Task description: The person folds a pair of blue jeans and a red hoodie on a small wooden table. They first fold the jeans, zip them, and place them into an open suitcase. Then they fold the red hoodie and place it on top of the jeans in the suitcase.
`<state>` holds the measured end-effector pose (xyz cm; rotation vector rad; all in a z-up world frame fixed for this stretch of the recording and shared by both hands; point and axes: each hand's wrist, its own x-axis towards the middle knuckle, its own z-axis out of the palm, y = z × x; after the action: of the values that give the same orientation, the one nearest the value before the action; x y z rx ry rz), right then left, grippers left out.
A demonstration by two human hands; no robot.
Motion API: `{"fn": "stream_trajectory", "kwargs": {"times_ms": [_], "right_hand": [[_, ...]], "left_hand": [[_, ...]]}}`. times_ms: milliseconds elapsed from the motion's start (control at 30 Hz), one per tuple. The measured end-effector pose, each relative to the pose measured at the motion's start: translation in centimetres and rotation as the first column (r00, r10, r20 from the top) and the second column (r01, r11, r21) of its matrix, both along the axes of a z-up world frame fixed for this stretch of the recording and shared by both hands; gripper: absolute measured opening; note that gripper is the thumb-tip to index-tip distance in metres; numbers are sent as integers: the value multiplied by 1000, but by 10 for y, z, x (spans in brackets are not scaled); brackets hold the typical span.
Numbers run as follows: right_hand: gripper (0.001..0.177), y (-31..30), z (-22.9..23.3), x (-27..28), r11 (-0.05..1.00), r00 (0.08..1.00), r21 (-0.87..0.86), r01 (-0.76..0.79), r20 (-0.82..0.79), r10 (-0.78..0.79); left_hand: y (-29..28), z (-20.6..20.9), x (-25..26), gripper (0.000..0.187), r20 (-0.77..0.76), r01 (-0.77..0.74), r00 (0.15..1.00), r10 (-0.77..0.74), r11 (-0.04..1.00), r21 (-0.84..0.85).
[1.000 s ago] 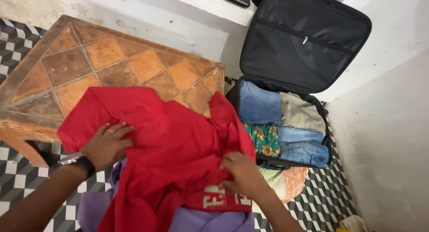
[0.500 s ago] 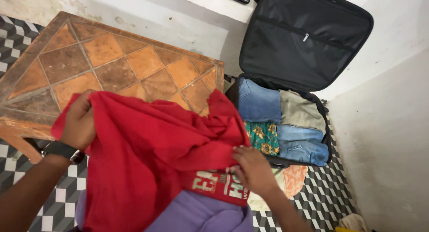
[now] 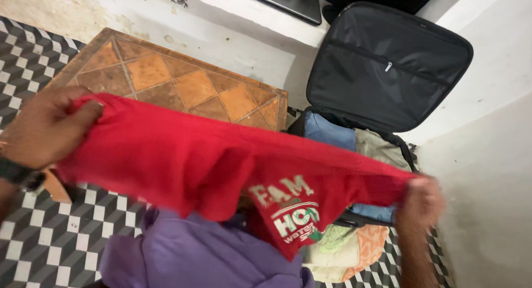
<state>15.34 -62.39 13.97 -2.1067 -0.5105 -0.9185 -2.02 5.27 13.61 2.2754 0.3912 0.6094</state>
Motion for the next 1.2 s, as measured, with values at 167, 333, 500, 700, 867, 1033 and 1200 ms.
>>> {"fn": "stream_trajectory", "kwargs": {"times_ms": [167, 333, 500, 700, 867, 1033, 1200], "right_hand": [[26, 39, 81, -4, 987, 984, 128, -92, 163, 71], [25, 35, 96, 7, 993, 978, 21, -113, -174, 115], [24, 14, 92, 46, 991, 915, 24, -134, -381, 133], [24, 75, 56, 186, 956, 977, -281, 84, -168, -135], [30, 131, -15, 185, 859, 951, -444, 256, -45, -307], [44, 179, -63, 106, 893, 966, -427, -143, -256, 32], [50, 214, -69, 21, 792, 996, -604, -88, -67, 59]], "left_hand": [[30, 1, 15, 30, 260, 233, 951, -170, 944, -235], [72, -1, 28, 14, -141, 265, 943, -302, 936, -234], [87, 28, 68, 25, -342, 364, 859, -382, 924, -118], [53, 48, 210, 37, -45, -55, 997, 56, 998, 18], [-6, -35, 276, 60, -1, -131, 991, 131, 988, 83], [-80, -111, 218, 75, -408, 147, 904, -130, 989, 11], [-135, -137, 150, 69, -437, 205, 897, -73, 943, 263]]}}
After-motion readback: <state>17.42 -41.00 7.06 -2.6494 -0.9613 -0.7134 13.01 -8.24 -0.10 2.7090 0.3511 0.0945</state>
